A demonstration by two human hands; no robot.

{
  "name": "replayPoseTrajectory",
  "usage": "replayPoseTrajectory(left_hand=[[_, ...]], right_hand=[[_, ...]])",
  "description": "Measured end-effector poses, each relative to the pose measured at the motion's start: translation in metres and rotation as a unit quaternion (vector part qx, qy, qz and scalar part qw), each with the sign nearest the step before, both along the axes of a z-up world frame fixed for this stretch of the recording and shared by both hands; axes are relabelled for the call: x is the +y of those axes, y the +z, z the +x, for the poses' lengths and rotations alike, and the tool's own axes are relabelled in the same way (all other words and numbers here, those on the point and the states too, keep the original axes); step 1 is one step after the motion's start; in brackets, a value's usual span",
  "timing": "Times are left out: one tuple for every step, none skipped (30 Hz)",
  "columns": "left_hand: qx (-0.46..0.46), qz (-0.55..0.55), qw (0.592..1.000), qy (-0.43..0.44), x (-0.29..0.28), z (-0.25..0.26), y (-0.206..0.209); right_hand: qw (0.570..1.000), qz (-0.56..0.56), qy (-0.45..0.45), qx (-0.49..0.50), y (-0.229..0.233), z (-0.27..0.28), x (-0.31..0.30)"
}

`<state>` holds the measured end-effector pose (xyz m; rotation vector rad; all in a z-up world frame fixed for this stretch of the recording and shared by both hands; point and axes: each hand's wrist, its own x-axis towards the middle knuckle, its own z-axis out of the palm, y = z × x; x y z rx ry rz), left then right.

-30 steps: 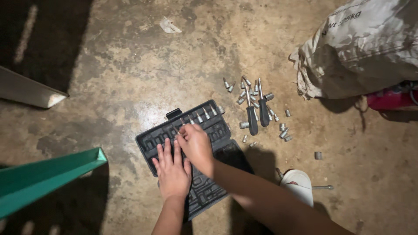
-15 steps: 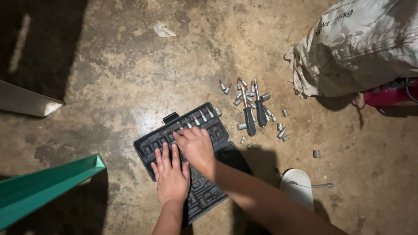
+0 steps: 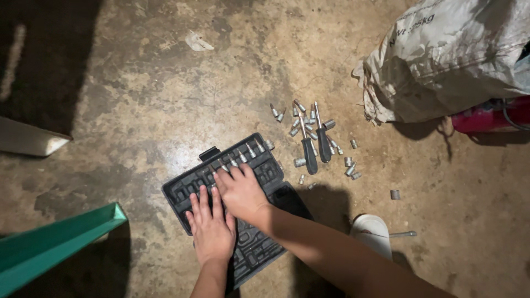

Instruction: The person sits on the floor and organizes a set of metal socket bits and two screwdrivers. They pick up the items from the floor and place them into the designated slots of a black plastic toolbox case.

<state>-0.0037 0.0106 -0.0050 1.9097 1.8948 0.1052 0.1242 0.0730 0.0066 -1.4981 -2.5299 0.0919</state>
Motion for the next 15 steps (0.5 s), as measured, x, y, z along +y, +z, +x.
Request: replayPoseTrajectory(left_hand=[[0.000,0.002,1.000,0.000,0.000,0.000,-0.001],[0.000,0.004,1.000,0.000,-0.001,0.000,-0.003],[0.001,0.006,1.000,-0.001,-0.001,0.000,-0.004],[0.000,0.005,1.000,0.002,-0.002,0.000,-0.005],[0.000,0.004,1.000,0.004,-0.002,0.000,-0.006],[-0.001,0.003,1.000,0.006,-0.002,0.000,-0.006],[0.010,-0.013,1.000,0.000,-0.001,-0.001,-0.007],[0.022,-0.030,0.999,-0.006,0.000,-0.001,-0.007],[0.034,-0.046,0.998,-0.011,0.001,-0.002,-0.007],[0.024,-0.040,0.999,-0.010,0.000,-0.003,-0.007],[0.014,-0.033,0.999,-0.009,0.001,-0.004,-0.007],[0.004,-0.026,1.000,-0.008,0.001,-0.004,-0.006],[0.007,-0.028,1.000,-0.007,0.001,-0.003,-0.006],[0.010,-0.030,0.999,-0.007,0.001,-0.003,-0.006],[0.014,-0.031,0.999,-0.005,0.002,-0.003,-0.004]], right_hand=[[0.999,-0.030,0.008,-0.019,-0.001,-0.002,0.002],[0.997,-0.059,0.016,-0.037,-0.001,-0.004,0.004],[0.995,-0.076,0.027,-0.053,-0.001,-0.007,0.006],[0.993,-0.092,0.038,-0.068,0.000,-0.009,0.007],[0.989,-0.109,0.049,-0.084,0.002,-0.012,0.009],[0.986,-0.120,0.050,-0.104,0.005,-0.015,0.009],[0.983,-0.129,0.051,-0.124,0.009,-0.019,0.010],[0.979,-0.138,0.052,-0.144,0.013,-0.022,0.011],[0.974,-0.142,0.057,-0.167,0.017,-0.026,0.013],[0.969,-0.145,0.063,-0.190,0.023,-0.030,0.014],[0.963,-0.149,0.067,-0.213,0.028,-0.033,0.014],[0.955,-0.157,0.079,-0.241,0.033,-0.035,0.013],[0.945,-0.166,0.091,-0.269,0.038,-0.035,0.011],[0.933,-0.174,0.102,-0.297,0.042,-0.034,0.011],[0.934,-0.183,0.103,-0.289,0.045,-0.031,0.012]])
